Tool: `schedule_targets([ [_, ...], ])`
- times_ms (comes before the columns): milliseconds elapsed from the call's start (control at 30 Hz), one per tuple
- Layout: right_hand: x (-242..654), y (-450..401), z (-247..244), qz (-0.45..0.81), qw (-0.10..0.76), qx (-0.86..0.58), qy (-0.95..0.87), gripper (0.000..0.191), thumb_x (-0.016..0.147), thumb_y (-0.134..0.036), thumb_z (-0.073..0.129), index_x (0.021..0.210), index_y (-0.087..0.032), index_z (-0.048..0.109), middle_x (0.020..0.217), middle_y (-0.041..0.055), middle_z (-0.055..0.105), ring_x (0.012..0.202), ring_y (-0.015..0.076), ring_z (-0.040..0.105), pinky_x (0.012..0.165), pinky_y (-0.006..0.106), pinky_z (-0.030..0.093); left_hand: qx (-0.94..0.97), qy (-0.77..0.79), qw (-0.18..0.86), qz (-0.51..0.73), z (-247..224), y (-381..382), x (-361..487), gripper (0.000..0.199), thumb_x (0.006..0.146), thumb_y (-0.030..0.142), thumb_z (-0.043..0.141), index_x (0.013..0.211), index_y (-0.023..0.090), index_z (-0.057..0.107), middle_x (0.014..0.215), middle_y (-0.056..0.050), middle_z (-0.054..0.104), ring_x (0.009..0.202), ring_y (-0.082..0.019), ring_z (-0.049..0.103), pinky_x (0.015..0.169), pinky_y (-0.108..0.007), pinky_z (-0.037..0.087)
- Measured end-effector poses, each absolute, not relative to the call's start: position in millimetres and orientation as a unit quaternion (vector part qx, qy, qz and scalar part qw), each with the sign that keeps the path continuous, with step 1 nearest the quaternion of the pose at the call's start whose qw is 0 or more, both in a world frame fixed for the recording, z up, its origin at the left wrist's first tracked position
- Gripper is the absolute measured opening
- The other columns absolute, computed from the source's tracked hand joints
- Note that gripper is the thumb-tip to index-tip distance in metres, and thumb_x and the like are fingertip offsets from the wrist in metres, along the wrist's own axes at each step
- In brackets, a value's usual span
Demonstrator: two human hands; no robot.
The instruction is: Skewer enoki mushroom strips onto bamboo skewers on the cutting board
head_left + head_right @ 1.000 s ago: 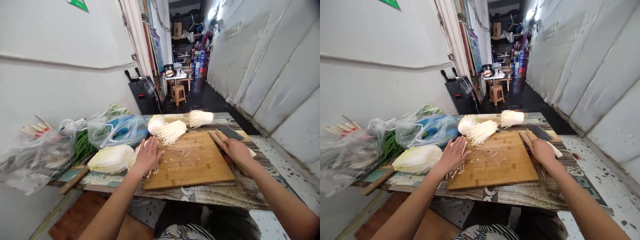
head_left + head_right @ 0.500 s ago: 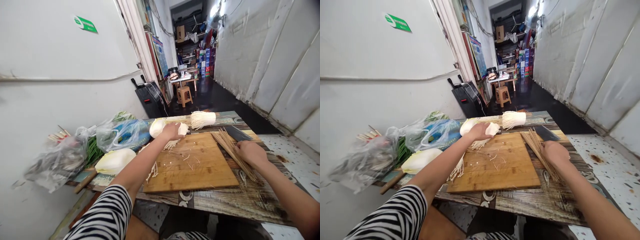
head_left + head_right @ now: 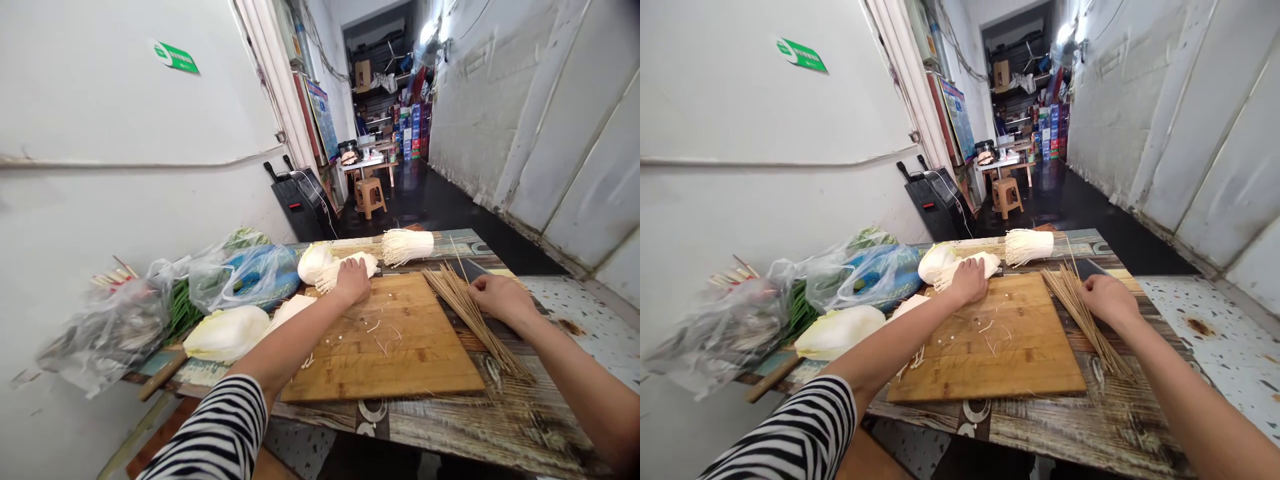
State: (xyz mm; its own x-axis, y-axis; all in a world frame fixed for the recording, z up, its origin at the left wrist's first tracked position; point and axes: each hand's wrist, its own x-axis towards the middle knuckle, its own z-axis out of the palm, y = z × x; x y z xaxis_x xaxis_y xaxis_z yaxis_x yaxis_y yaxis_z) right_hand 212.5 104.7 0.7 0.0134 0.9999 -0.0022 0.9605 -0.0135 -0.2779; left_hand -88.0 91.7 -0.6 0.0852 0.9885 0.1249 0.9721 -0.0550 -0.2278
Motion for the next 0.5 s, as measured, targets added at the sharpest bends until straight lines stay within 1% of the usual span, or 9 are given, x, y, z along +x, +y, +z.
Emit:
schedule_targets([
  [67,213.1,99.2,8.2,0.103,0.117,-0.703,-0.694,0.019,0.085,-0.034,0.055,0.079,-0.019,0.064,0.070,0.0008,0.064,0.060,0.0126,0.054,0.061,0.027,0.040,-0.722,-0.679,0.128,0.021,-2.4,92.8,-86.6,0.054,0.090,0.028,0.045,0.134,-0.002,0.040,0.125,-0.027,0.054,0.118,-0.034,0.049,0.099,-0.044,0.033],
  [200,212.0,87.9,21.0,0.086,0.176,-0.699,-0.688,0.016,0.082,-0.028,0.052,0.078,-0.019,0.065,0.068,0.0043,0.066,0.061,0.0166,0.057,0.057,0.029,0.036,-0.712,-0.691,0.124,-0.006,-5.2,94.3,-86.1,0.042,0.090,0.022,0.042,0.126,0.000,0.048,0.120,-0.026,0.057,0.115,-0.033,0.050,0.096,-0.044,0.034],
  [267,210.9,83.1,26.4,0.072,0.214,-0.692,-0.686,0.018,0.082,-0.029,0.052,0.082,-0.018,0.066,0.070,0.0057,0.067,0.063,0.0174,0.058,0.059,0.029,0.036,-0.707,-0.698,0.115,-0.017,-5.6,95.1,-86.9,0.037,0.092,0.021,0.040,0.122,0.001,0.050,0.116,-0.025,0.059,0.112,-0.031,0.052,0.094,-0.042,0.036],
  [400,209.2,73.8,35.6,0.038,0.309,-0.663,-0.681,0.022,0.084,-0.032,0.052,0.092,-0.017,0.066,0.081,0.0066,0.069,0.068,0.0154,0.058,0.064,0.027,0.039,-0.698,-0.710,0.085,-0.030,-4.8,98.9,-89.2,0.031,0.092,0.019,0.040,0.112,0.003,0.056,0.111,-0.021,0.062,0.111,-0.030,0.055,0.094,-0.039,0.038],
  [500,207.6,64.3,41.1,0.020,0.372,-0.646,-0.666,0.025,0.086,-0.035,0.049,0.095,-0.017,0.064,0.078,0.0050,0.067,0.065,0.0128,0.057,0.066,0.025,0.041,-0.688,-0.722,0.056,-0.043,-1.1,102.5,-90.1,0.027,0.089,0.015,0.043,0.110,0.005,0.057,0.110,-0.019,0.064,0.110,-0.029,0.058,0.093,-0.036,0.040],
])
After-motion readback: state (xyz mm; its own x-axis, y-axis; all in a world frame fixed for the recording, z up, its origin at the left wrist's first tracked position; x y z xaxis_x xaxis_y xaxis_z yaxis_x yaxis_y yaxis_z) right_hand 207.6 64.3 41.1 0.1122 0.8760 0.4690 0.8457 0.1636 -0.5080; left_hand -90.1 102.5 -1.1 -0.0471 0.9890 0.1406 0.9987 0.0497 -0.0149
